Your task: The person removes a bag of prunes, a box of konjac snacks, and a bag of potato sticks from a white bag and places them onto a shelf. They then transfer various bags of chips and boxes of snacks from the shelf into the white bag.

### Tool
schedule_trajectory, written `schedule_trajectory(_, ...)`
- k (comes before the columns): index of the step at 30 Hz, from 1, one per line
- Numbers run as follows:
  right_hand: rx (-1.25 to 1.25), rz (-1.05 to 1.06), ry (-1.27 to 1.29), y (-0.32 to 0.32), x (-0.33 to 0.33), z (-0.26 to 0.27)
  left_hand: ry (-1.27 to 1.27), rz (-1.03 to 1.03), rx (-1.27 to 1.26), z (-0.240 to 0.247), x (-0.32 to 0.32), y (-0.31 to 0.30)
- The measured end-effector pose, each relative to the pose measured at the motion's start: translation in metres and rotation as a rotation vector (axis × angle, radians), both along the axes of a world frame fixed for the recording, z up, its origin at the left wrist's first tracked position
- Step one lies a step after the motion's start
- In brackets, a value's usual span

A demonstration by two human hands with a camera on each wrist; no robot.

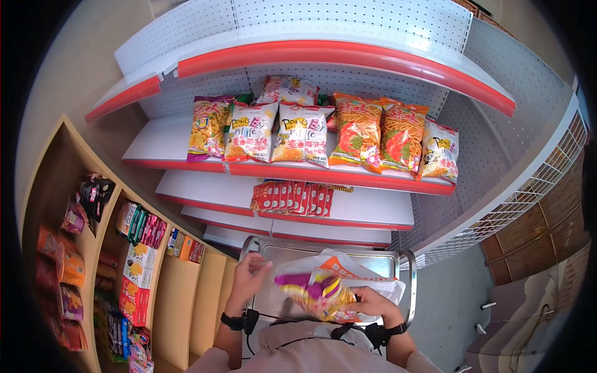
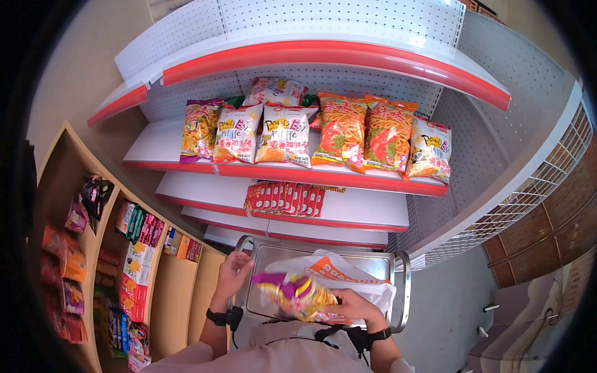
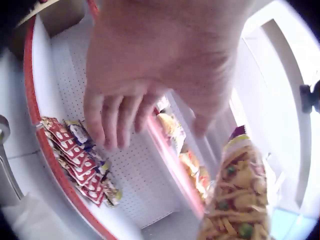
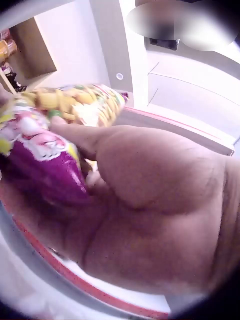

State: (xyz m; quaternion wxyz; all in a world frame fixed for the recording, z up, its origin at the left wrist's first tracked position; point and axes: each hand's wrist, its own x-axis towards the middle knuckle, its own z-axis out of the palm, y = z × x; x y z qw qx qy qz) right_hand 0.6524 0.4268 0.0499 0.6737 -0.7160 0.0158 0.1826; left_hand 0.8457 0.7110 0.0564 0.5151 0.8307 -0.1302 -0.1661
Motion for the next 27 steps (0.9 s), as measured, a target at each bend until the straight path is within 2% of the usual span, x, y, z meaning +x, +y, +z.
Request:
schedule_trajectory(1, -0.002, 0.000, 0.001, 0.012, 0.013, 0.007, 0.001, 0.000, -0.002, 0.011, 0.001, 0.003)
schedule_trajectory(3, 0.294, -0.134, -0.110, 0.038, 0.040, 0.016, 0.329, -0.403, -0.734, 0.024, 0.003, 0.004)
schedule_trajectory(4, 0.322, -0.101, -0.134, 0.048, 0.053, 0.015, 0.475, -0.467, -0.859, 0.017, 0.004, 0.007)
schedule_trajectory(5, 0.317, -0.102, -0.140, 0.059, 0.066, 0.019, 0.469, -0.474, -0.862, 0.016, 0.008, 0.009)
schedule_trajectory(7, 0.415, 0.019, -0.027, 0.078, 0.090, 0.027, 0.231, -0.688, -0.593, 0.033, 0.013, 0.010)
schedule_trajectory(8, 0.411, 0.015, -0.029, 0.084, 0.096, 0.026, 0.322, -0.612, -0.707, 0.045, 0.015, 0.009)
schedule_trajectory(9, 0.458, -0.049, -0.043, 0.090, 0.100, 0.024, 0.320, -0.616, -0.711, 0.052, 0.020, 0.012)
schedule_trajectory(11, 0.551, -0.174, -0.068, 0.101, 0.110, 0.021, 0.232, -0.416, -0.737, 0.062, 0.031, 0.017)
schedule_trajectory(12, 0.544, -0.273, -0.139, 0.111, 0.115, 0.024, 0.228, -0.369, -0.616, 0.062, 0.045, 0.026)
schedule_trajectory(14, 0.513, -0.284, -0.120, 0.113, 0.115, 0.015, -0.154, -0.298, -0.560, 0.079, 0.084, 0.033)
schedule_trajectory(15, 0.483, -0.289, -0.103, 0.113, 0.113, 0.008, -0.157, -0.286, -0.594, 0.108, 0.103, 0.028)
schedule_trajectory(16, 0.483, -0.304, -0.107, 0.114, 0.108, 0.002, -0.474, -0.288, -0.499, 0.119, 0.133, 0.024)
schedule_trajectory(17, 0.315, -0.349, -0.042, 0.116, 0.102, -0.005, -0.571, -0.232, -0.319, 0.133, 0.162, 0.024)
schedule_trajectory(18, 0.148, -0.393, 0.027, 0.118, 0.095, -0.012, -1.021, -0.199, -0.198, 0.165, 0.179, 0.015)
schedule_trajectory(19, 0.147, -0.414, 0.028, 0.120, 0.087, -0.018, -1.281, -0.153, -0.109, 0.181, 0.204, 0.005)
schedule_trajectory(20, 0.129, -0.455, 0.042, 0.122, 0.080, -0.023, -1.308, -0.147, -0.025, 0.195, 0.226, -0.003)
schedule_trajectory(22, 0.155, -0.560, 0.059, 0.129, 0.063, -0.034, -1.547, -0.163, 0.153, 0.215, 0.274, -0.019)
schedule_trajectory(26, 0.068, -0.739, 0.106, 0.141, 0.031, -0.038, -1.521, -0.035, 0.484, 0.221, 0.363, -0.058)
schedule_trajectory(27, 0.064, -0.767, 0.108, 0.142, 0.021, -0.041, -1.522, -0.055, 0.459, 0.220, 0.386, -0.066)
